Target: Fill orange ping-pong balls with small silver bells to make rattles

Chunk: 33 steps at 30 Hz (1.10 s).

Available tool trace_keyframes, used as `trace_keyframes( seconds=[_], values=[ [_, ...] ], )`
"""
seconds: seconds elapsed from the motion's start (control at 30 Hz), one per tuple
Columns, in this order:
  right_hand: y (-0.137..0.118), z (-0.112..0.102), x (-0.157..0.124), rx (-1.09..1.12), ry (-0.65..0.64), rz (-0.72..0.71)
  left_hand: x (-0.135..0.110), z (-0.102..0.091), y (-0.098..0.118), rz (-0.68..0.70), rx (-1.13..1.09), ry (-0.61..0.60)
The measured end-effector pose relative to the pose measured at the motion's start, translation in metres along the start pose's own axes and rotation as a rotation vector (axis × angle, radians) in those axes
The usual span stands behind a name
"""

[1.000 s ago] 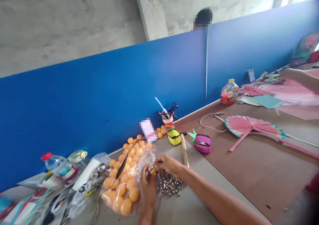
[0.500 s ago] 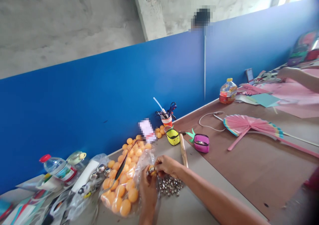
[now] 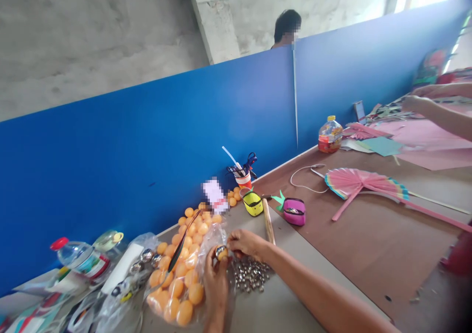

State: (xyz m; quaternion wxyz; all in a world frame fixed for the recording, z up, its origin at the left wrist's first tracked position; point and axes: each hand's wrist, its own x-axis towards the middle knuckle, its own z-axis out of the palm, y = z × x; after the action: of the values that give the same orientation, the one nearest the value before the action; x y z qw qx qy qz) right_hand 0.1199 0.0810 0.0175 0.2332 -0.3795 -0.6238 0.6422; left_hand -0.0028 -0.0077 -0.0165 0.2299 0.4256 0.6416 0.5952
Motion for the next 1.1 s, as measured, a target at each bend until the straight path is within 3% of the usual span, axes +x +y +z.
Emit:
trace_keyframes(
  seconds=[0.17, 0.33, 0.5, 0.67, 0.9, 1.1],
  values=[
    [0.000, -0.023, 0.000, -0.495, 0.113, -0.126, 0.001, -0.001, -0.006, -0.099, -0.178, -0.026],
    [0.011, -0.024, -0.005, -0.979, 0.159, -0.097, 0.000, -0.002, -0.009, -0.005, -0.035, 0.032],
    [0.014, -0.017, -0.007, -1.122, 0.137, -0.137, 0.001, -0.001, -0.005, 0.009, 0.018, 0.025],
    [0.012, -0.016, -0.003, -0.964, 0.161, -0.164, 0.000, -0.001, 0.001, -0.004, 0.049, -0.001],
    [0.004, -0.012, 0.001, -0.503, 0.175, -0.190, -0.002, -0.002, 0.004, -0.028, 0.027, -0.009],
    [0.009, -0.005, 0.006, 0.045, 0.007, -0.185, -0.003, 0.001, 0.013, -0.034, 0.008, 0.000]
  ],
)
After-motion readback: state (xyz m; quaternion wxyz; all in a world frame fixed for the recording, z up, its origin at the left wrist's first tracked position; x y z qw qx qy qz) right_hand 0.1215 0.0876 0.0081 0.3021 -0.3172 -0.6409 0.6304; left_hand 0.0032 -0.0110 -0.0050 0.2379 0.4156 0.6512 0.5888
